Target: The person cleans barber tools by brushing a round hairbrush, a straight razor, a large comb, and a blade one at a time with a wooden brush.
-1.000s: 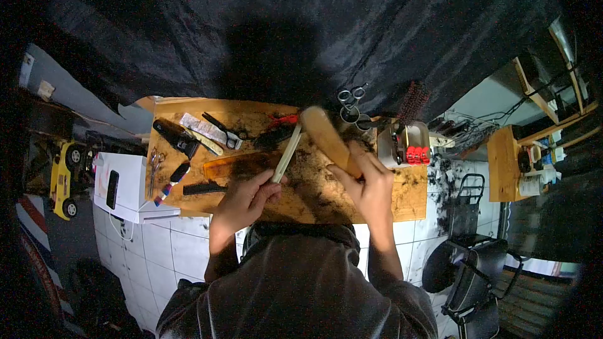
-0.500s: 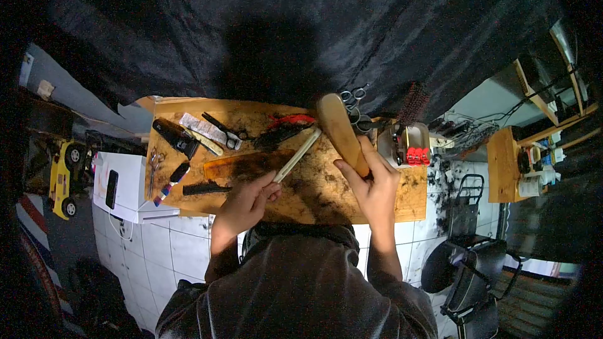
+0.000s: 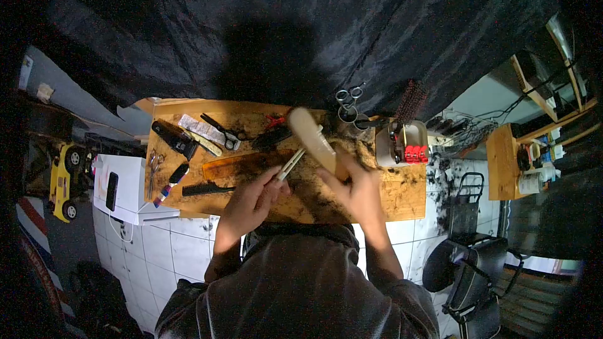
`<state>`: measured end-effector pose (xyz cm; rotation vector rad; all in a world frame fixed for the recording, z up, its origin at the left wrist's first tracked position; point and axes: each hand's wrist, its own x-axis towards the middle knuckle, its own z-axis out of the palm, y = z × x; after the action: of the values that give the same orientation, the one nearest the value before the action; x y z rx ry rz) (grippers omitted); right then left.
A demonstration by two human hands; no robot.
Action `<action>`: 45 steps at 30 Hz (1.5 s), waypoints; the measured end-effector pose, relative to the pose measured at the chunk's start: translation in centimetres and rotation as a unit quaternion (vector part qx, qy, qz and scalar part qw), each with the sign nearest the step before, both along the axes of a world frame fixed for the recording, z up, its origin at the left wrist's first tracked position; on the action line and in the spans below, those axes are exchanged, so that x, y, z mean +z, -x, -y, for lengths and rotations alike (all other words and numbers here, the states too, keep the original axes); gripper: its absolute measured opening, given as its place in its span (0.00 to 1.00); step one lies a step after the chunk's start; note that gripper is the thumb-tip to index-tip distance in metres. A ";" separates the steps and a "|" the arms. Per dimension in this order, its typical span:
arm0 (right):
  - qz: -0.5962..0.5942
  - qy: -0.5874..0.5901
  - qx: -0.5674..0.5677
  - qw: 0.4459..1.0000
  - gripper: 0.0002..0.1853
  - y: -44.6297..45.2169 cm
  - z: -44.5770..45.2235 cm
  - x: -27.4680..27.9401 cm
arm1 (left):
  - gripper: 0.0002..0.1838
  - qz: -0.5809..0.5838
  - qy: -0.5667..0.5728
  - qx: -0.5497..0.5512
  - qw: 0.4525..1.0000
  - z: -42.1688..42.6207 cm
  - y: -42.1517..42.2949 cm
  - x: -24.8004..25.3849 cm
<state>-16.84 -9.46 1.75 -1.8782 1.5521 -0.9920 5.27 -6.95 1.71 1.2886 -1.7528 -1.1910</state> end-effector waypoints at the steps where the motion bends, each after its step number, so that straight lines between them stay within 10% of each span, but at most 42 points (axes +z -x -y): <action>1: 0.009 -0.007 0.038 0.999 0.26 -0.2 -0.5 -0.2 | 0.16 0.004 0.013 -0.001 1.000 0.1 -0.1 -0.2; 11: -0.021 0.048 -0.042 0.998 0.26 -0.5 0.3 0.5 | 0.16 -0.003 0.005 0.005 1.000 -0.1 0.1 0.6; 16: -0.002 0.026 0.137 0.990 0.27 -1.1 -1.4 0.1 | 0.15 0.001 0.006 0.015 1.000 0.3 -0.3 -0.2; 20: -0.046 -0.101 -0.026 0.994 0.26 -0.3 -0.6 1.1 | 0.14 -0.007 0.046 0.011 0.999 0.1 -0.4 -0.4; 27: 0.131 0.076 -0.082 0.985 0.23 0.3 -0.1 0.6 | 0.13 0.028 0.127 0.033 0.991 0.6 -1.0 0.9; 32: 0.025 0.159 0.093 0.983 0.23 0.6 -0.1 -0.9 | 0.13 -0.107 -0.030 0.079 0.991 1.6 -1.2 0.4; 40: 0.054 0.057 -0.028 0.997 0.24 -1.0 1.0 0.0 | 0.12 -0.318 -0.252 0.011 0.914 1.9 -0.7 1.0; 45: 0.006 0.062 0.153 0.986 0.27 -0.3 -0.2 -0.9 | 0.13 -0.360 -0.288 0.031 0.887 1.8 -1.0 0.2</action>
<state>-16.57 -9.23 0.84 -2.1118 1.1695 -0.9733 6.27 -8.75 1.87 0.9756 -0.8344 -1.9272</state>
